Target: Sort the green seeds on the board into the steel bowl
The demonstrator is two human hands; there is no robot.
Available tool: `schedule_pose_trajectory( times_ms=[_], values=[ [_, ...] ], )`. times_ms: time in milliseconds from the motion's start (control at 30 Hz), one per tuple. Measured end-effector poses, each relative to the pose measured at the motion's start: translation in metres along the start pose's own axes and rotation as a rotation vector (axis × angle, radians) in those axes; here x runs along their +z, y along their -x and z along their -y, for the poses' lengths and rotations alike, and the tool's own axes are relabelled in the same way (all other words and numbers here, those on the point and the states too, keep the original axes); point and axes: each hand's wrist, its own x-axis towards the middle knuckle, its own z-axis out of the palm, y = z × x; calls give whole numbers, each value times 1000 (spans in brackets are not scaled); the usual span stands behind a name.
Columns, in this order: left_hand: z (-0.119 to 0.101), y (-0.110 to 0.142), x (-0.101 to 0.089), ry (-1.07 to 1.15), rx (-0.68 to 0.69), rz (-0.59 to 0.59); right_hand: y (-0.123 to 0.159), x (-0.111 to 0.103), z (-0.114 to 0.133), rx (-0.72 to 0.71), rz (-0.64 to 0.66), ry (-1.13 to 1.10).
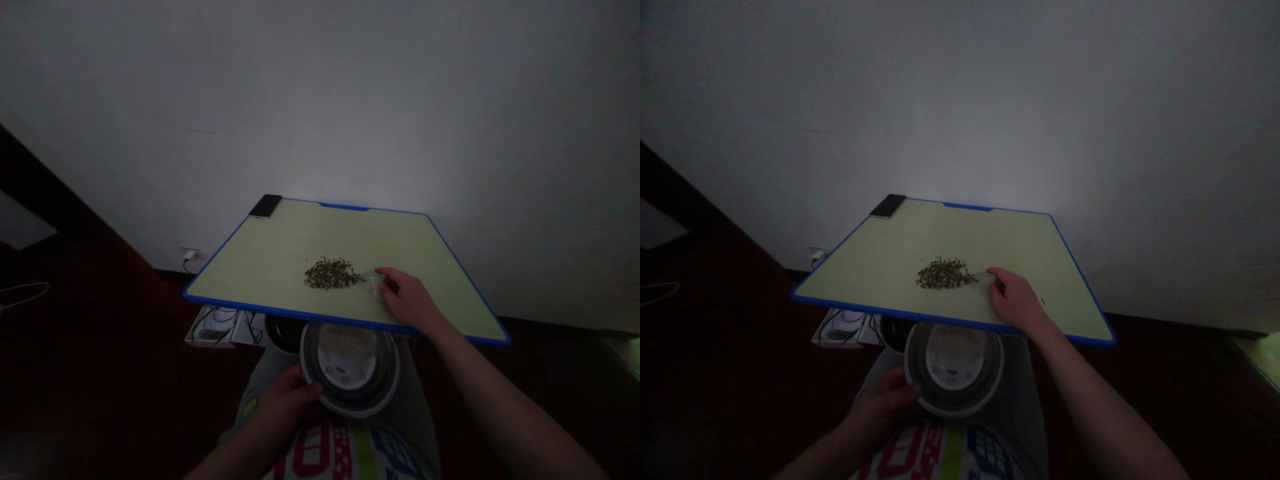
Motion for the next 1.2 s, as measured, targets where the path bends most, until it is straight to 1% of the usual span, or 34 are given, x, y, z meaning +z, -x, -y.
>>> schedule_pose_trajectory(
  times_ms=[133,333,500,633,733,967,1200],
  values=[
    [-4,1,4,4,-4,24,0,0,0,7,-5,-1],
    [-2,-1,3,7,6,-6,5,-1,-1,-25,-23,-24],
    [1,-1,1,20,7,-1,4,0,0,-54,-24,-24],
    [-1,0,3,7,5,13,2,1,0,-44,-23,-5],
    [-4,1,5,5,2,34,-1,0,2,-35,-2,8],
    [-4,0,3,19,7,26,-10,0,6,-79,43,10],
    [-2,-1,0,12,8,40,-4,-2,1,-109,86,-56]
  ],
)
